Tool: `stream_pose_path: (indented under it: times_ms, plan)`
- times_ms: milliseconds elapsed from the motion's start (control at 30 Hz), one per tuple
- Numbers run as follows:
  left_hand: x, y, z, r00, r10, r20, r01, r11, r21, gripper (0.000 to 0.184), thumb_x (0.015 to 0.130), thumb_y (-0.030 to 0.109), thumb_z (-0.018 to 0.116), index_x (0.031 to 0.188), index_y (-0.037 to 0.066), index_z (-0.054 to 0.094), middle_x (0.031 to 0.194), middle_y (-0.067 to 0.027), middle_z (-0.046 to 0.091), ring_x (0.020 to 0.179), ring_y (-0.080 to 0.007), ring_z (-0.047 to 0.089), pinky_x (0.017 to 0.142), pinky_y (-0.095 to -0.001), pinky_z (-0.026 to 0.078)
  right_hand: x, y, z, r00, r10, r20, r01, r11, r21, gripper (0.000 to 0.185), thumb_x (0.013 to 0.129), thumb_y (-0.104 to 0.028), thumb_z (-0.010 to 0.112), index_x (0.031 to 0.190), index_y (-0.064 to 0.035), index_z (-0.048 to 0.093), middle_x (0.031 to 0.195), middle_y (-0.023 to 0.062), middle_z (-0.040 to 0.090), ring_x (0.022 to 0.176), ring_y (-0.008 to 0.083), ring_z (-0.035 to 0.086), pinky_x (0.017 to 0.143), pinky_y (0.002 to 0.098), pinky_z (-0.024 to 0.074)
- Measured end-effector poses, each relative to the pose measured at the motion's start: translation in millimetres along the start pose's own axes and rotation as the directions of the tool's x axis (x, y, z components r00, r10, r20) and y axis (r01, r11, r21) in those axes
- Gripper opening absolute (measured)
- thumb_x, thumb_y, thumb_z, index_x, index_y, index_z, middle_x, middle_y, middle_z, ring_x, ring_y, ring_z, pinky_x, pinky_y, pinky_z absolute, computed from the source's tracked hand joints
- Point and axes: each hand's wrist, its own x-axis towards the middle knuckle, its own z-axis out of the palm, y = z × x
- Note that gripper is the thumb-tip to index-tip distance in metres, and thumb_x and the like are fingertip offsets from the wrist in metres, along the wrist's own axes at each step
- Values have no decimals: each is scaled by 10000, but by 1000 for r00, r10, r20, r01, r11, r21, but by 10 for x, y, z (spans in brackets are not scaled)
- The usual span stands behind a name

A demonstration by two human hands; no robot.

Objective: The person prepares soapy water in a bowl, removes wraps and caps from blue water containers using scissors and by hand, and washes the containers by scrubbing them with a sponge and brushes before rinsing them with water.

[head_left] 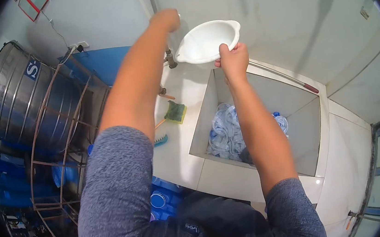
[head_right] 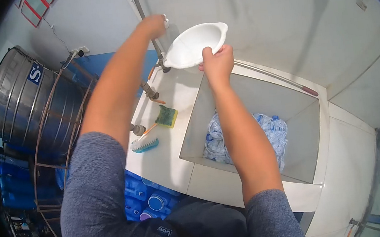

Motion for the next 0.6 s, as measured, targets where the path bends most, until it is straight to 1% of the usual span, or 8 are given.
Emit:
stream_pose_path:
  times_ms: [67, 133, 167, 267, 333, 433, 533, 600]
  plan:
    - [135, -90, -125, 977, -5, -215, -20, 994, -112, 310, 909, 159, 554, 1163, 38, 683, 1161, -190, 711, 1051, -387, 694, 883, -500, 552, -9, -37, 37, 1000, -13, -18, 13, 1000, -6, 280, 866, -84, 630, 1052, 59, 477, 860, 143, 625, 564, 171, 634, 477, 302, 554]
    - [178, -54, -188, 994, 15, 110, -21, 998, 52, 305, 912, 170, 567, 1174, 51, 667, 1165, -176, 708, 1057, -387, 690, 884, -500, 549, -26, -48, 46, 999, 1, -54, -2, 1000, -29, 253, 876, -77, 621, 1040, 62, 487, 850, 136, 624, 559, 154, 616, 477, 291, 544]
    - [80, -47, -77, 992, 12, 126, -18, 999, 41, 305, 912, 170, 567, 1174, 51, 667, 1165, -176, 708, 1057, -387, 690, 884, -500, 549, -44, -23, 31, 999, 2, -37, -3, 1000, -6, 261, 877, -78, 620, 1049, 63, 481, 858, 137, 623, 564, 157, 618, 476, 295, 548]
    - [97, -74, -83, 984, 6, -181, -32, 989, -144, 317, 912, 174, 571, 1195, 66, 662, 1161, -176, 709, 1059, -382, 690, 881, -499, 550, -34, -24, 29, 999, -19, -26, 19, 1000, 1, 272, 880, -83, 619, 1060, 62, 476, 871, 140, 622, 568, 160, 621, 478, 298, 555]
    - [65, -25, -119, 999, -2, -36, 3, 999, 40, 332, 901, 158, 581, 1216, 81, 654, 1153, -176, 711, 1058, -378, 693, 877, -496, 553, -17, -41, 65, 999, -14, -37, 12, 999, -31, 275, 880, -88, 620, 1062, 59, 476, 876, 142, 623, 569, 162, 623, 481, 297, 558]
    - [-14, -32, -174, 999, -36, -37, 28, 982, -187, 350, 881, 117, 602, 1222, 70, 669, 1279, -138, 675, 1193, -342, 647, 940, -475, 549, -35, 33, 57, 999, -4, -54, 6, 1000, 29, 268, 879, -86, 622, 1054, 56, 477, 870, 141, 621, 565, 165, 626, 474, 297, 555]
    - [-108, 69, -223, 996, -29, -83, 29, 1000, 0, 348, 875, 131, 606, 1215, 92, 661, 1160, -165, 714, 1081, -369, 689, 886, -481, 554, 27, -5, 103, 1000, -9, 0, 9, 1000, -4, 292, 863, -86, 620, 1056, 54, 452, 888, 160, 616, 569, 195, 651, 470, 317, 565]
    - [-87, 22, -212, 998, -50, -30, 48, 997, -67, 350, 872, 131, 607, 1215, 94, 664, 1173, -161, 711, 1091, -364, 687, 894, -477, 554, -26, 66, 93, 999, 20, -36, -20, 1000, 23, 287, 864, -84, 618, 1053, 51, 450, 888, 159, 615, 556, 196, 643, 464, 313, 562]
